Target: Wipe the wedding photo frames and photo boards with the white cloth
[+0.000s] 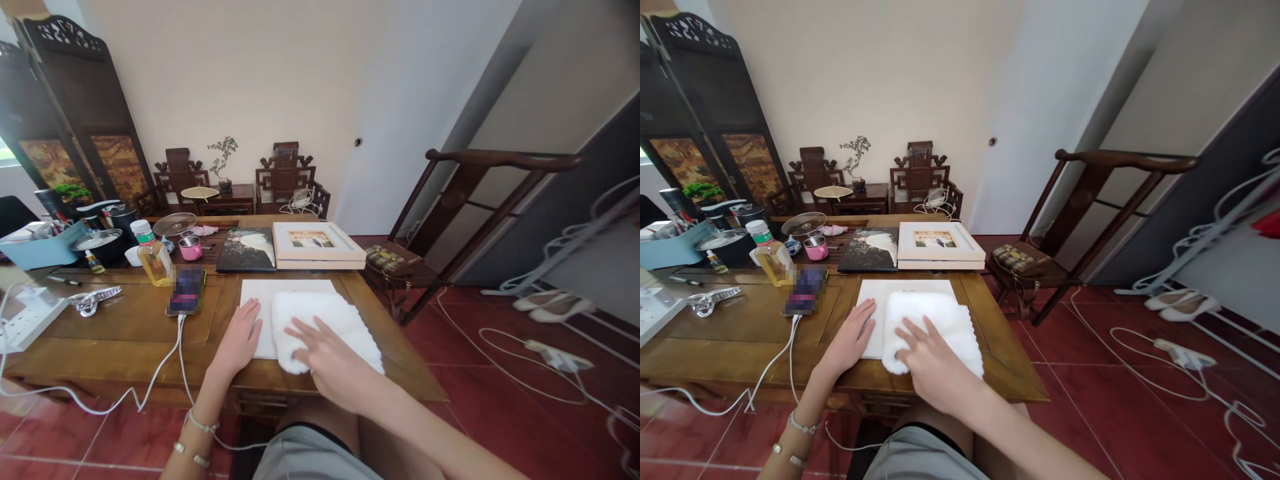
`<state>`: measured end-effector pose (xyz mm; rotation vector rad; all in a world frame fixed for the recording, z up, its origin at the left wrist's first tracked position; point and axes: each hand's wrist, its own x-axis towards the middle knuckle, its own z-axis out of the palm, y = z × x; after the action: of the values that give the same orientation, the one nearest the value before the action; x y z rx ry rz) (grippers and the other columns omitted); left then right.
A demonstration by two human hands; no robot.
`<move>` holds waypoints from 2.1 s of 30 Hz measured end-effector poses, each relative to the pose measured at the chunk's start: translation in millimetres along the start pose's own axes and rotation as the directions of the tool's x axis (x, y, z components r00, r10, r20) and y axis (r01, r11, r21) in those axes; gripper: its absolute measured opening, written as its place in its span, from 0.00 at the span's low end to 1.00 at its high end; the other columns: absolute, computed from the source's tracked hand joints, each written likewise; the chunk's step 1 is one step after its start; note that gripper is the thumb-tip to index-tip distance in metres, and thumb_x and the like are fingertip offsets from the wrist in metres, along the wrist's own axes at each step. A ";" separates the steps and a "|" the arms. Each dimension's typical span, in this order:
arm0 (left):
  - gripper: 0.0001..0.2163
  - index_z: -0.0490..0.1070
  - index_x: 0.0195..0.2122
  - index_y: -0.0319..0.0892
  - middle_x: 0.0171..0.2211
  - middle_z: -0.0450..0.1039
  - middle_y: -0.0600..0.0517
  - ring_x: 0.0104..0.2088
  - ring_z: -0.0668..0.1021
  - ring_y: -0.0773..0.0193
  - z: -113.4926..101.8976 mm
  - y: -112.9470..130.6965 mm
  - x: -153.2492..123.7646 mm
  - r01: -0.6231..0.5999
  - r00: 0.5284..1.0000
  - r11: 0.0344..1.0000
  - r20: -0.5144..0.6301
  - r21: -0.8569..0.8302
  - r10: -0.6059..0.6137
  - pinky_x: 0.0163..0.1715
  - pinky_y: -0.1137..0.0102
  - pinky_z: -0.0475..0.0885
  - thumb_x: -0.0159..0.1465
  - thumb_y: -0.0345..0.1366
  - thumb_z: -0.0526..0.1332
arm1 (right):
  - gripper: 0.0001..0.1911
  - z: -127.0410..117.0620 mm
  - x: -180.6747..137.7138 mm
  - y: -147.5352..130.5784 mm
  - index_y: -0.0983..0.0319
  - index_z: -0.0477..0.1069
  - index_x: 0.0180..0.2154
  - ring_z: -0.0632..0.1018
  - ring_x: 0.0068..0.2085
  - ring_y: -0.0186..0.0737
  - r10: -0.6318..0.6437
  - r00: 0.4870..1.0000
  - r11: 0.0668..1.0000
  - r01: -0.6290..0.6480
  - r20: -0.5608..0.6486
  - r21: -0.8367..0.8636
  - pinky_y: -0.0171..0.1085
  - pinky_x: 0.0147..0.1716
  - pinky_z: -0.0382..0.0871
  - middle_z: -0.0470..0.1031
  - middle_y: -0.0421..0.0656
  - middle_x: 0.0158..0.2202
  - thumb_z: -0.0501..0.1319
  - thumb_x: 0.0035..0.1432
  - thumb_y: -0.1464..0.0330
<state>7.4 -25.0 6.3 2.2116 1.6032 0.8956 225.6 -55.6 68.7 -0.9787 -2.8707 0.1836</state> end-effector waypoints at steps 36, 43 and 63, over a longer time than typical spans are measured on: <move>0.19 0.62 0.57 0.38 0.61 0.61 0.42 0.63 0.61 0.57 -1.0 1.6 0.9 0.003 1.000 1.000 0.007 -0.008 -0.003 0.63 0.53 0.53 0.68 0.36 0.47 | 0.23 0.7 6.7 3.4 0.63 0.74 0.39 0.62 0.61 0.46 -0.003 0.998 0.997 0.008 -0.065 0.072 0.49 0.60 0.53 0.69 0.53 0.56 0.51 0.42 0.81; 0.19 0.63 0.57 0.38 0.61 0.60 0.42 0.63 0.61 0.57 -0.8 1.4 -0.1 0.002 1.000 1.000 0.000 -0.014 -0.002 0.63 0.53 0.53 0.68 0.36 0.47 | 0.22 13.4 63.6 52.4 0.65 0.73 0.43 0.63 0.60 0.47 0.153 0.968 0.988 -0.153 -0.197 0.014 0.49 0.59 0.53 0.65 0.56 0.58 0.51 0.46 0.81; 0.21 0.60 0.59 0.37 0.61 0.60 0.42 0.62 0.62 0.58 -1.7 5.1 2.4 0.015 0.989 0.994 -0.146 -0.112 -0.032 0.63 0.58 0.56 0.69 0.41 0.44 | 0.21 -13.6 14.4 1.9 0.63 0.73 0.40 0.72 0.51 0.49 -0.032 0.999 0.999 0.033 -0.018 0.017 0.46 0.54 0.59 0.73 0.55 0.49 0.52 0.44 0.79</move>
<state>10.7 -24.8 11.2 2.0905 1.5975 1.1362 217.2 -44.2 82.7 -0.9253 -2.8620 0.1961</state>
